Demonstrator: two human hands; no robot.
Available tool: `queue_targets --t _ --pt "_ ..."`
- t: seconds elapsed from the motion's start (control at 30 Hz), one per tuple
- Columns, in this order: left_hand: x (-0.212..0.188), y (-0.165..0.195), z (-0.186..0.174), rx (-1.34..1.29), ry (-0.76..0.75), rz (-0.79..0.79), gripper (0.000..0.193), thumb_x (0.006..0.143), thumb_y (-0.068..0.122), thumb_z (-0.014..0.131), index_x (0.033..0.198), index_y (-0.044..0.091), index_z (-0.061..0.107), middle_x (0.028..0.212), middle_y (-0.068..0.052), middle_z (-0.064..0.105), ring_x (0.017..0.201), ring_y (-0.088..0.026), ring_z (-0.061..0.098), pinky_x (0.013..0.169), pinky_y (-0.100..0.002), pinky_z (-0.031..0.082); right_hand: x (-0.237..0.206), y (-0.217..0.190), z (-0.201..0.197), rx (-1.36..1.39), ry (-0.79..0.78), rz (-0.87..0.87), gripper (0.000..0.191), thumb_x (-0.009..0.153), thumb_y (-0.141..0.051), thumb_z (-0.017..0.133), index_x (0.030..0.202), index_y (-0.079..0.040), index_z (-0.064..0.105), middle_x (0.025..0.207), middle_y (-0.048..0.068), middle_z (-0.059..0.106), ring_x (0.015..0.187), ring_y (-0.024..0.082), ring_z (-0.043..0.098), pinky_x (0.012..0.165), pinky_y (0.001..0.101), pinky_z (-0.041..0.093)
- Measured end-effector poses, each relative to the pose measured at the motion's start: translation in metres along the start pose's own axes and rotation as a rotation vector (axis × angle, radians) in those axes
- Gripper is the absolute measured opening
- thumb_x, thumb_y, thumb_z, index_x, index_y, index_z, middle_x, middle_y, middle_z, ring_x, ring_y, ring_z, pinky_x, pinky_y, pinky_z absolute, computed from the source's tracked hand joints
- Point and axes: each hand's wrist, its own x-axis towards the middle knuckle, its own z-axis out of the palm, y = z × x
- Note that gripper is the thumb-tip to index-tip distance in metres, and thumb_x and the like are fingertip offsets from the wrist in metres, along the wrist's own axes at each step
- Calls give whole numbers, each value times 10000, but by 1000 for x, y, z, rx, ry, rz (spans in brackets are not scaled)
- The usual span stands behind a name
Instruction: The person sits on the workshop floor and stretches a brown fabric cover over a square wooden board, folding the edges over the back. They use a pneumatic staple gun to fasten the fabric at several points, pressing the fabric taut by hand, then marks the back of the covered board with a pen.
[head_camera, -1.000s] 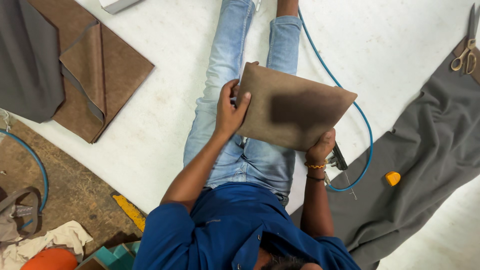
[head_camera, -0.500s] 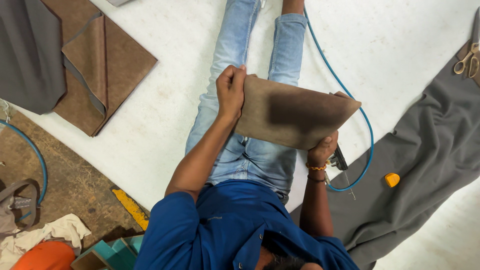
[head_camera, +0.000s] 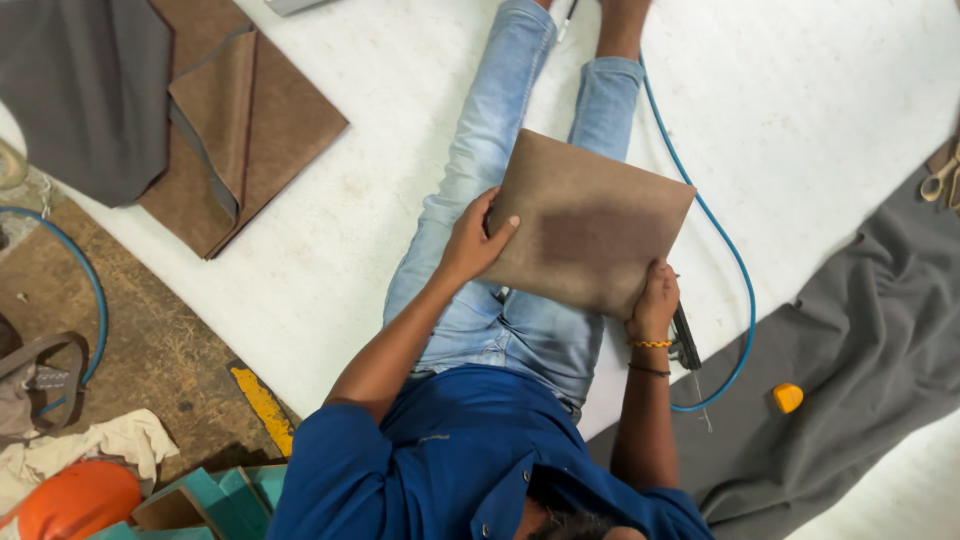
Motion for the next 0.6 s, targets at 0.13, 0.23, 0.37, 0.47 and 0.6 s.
queue_targets --t 0.13,0.23,0.37,0.47,0.6 --pt "5 -3 -43 -260 78 -79 425 1127 283 547 1444 0 564 1199 -102 712 1039 -155 643 945 -293 526 5 -66 57 214 -128 82 528 1098 -430 473 1383 6 561 1335 123 653 1166 214 651 999 363 549" --pt "8 1 -88 -395 229 -231 396 1088 292 557 1351 0 604 1133 -84 691 910 -130 675 770 -291 557 33 -125 132 387 -261 28 622 1064 -475 476 1490 -23 462 1442 132 604 1270 249 642 1059 399 564" --pt "-6 1 -127 -75 330 -382 390 1036 313 592 1299 29 644 1141 -76 727 906 -124 690 760 -293 569 121 -175 265 687 -523 -80 576 1101 -375 543 1569 -65 416 1475 130 599 1314 285 642 1136 457 547" --pt "-18 -9 -143 106 312 -355 422 1005 337 652 1296 31 644 1178 -93 707 934 -162 685 767 -309 570 165 -175 338 586 -720 -127 294 1136 -300 635 1177 -28 533 1092 143 622 963 307 628 803 452 531" --pt "-32 -30 -163 262 329 -388 455 960 350 701 1290 40 645 1169 -109 714 944 -202 717 790 -318 570 141 -132 356 530 -689 211 208 1066 -237 568 1144 -45 560 989 118 669 887 245 672 803 397 577"
